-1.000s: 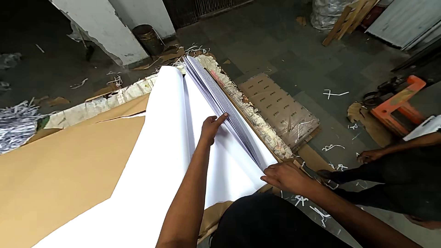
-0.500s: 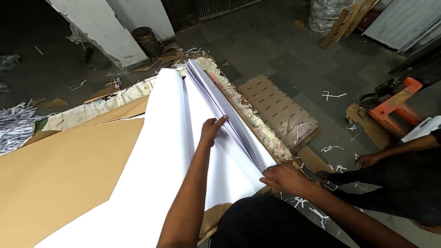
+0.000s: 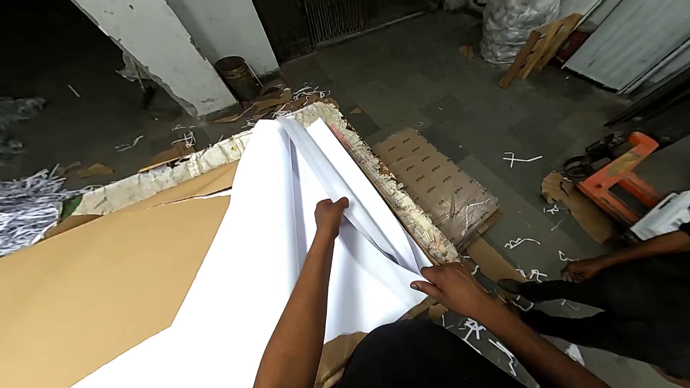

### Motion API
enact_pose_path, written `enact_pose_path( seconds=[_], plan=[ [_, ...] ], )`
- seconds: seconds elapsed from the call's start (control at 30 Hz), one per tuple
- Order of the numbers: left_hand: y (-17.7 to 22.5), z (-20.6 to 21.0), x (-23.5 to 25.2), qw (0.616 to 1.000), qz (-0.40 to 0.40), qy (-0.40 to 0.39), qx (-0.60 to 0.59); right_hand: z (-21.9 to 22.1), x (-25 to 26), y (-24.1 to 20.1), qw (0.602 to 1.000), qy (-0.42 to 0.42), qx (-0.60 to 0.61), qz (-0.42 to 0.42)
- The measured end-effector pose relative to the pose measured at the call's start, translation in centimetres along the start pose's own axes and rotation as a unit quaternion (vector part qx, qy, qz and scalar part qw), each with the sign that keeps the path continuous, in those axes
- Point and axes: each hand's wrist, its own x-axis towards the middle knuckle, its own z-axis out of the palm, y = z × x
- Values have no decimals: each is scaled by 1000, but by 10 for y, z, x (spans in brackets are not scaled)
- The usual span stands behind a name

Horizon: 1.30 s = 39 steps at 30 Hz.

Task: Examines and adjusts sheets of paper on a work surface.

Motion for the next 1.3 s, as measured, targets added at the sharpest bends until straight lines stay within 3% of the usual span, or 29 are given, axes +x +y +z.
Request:
enact_pose_path(
  seconds=[0.13, 0.27, 0.43, 0.57, 0.77, 0.87, 1.03, 1.2, 1.3],
  plan=[
    [1, -17, -15, 999, -15, 38, -34, 11, -5, 19, 976, -38, 120, 180],
    [-7, -67, -23, 997, 8, 61, -46, 27, -3, 31, 935, -29, 226, 272],
    [-32, -145, -3, 1000, -5, -18, -12, 18, 4, 13, 950, -25, 133, 281],
    [-54, -188, 11, 1000, -15, -18, 16, 10, 4, 0, 963, -33, 68, 260],
    [-75, -235, 26, 999, -44, -14, 25, 5, 1, -8, 960, -41, 90, 263],
    [-75, -237, 22, 998, -53, -25, 20, 0, 2, -9, 951, -43, 103, 288],
    [-51, -193, -23, 995, -64, -39, 66, -13, -10, -15, 952, -45, 89, 290],
    [-47, -177, -14, 996, -58, 48, 54, -15, -8, -12, 952, -35, 107, 285],
    [-48, -180, -9, 997, -51, 47, 25, -13, -10, -9, 950, -43, 108, 291]
  ],
)
